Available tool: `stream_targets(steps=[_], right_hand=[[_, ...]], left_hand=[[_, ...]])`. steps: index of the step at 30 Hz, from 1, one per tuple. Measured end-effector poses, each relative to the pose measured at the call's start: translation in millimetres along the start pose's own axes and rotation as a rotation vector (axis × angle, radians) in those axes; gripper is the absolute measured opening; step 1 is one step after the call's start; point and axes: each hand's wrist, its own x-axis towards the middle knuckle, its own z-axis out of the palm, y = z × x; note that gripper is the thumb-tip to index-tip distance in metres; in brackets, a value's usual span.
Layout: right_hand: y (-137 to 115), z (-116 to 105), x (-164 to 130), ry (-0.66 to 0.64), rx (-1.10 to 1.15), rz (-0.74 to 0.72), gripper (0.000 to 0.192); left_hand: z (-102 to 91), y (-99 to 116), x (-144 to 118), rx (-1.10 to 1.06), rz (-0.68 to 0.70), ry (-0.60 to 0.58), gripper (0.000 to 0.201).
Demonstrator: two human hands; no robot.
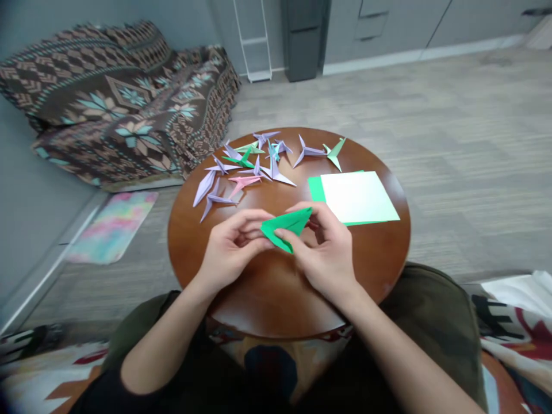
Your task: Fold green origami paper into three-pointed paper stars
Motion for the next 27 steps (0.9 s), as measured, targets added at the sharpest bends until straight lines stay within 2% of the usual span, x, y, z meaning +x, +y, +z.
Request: stream_targets(steps=[5, 10, 14, 17, 20, 24, 27], right_hand=[[-10.2, 3.8, 0.5, -0.081, 0.092, 0.129, 0.036], [-5.4, 0.9, 2.1, -0.035, 0.150, 0.227, 0.035], [6.0, -3.0, 6.4, -0.015, 0.332, 0.289, 0.034], [8.4, -0.7, 7.1, -0.089, 0.436, 0.267, 0.051], [5.7, 4.7, 3.3, -0.096, 0.391, 0.180, 0.063], [2.6, 8.5, -1.7, -0.024, 0.269, 0.152, 0.034], [2.7, 7.6, -1.3, -0.049, 0.281, 0.233, 0.037]], left_hand=[[-2.1, 3.5, 0.4, 0.160, -0.066, -0.075, 0.009], [-5.7, 11.0, 1.1, 0.218, -0.057, -0.096, 0.011], [-6.7, 11.5, 3.3, 0.164, -0.115, -0.009, 0.016], [-6.4, 8.1, 5.2, 0.074, -0.133, 0.089, 0.025], [-5.5, 4.6, 6.0, -0.008, -0.127, 0.135, 0.032], [-3.2, 4.3, 4.7, 0.007, -0.140, 0.073, 0.034], [-2.7, 7.2, 3.5, 0.074, -0.082, 0.072, 0.029]])
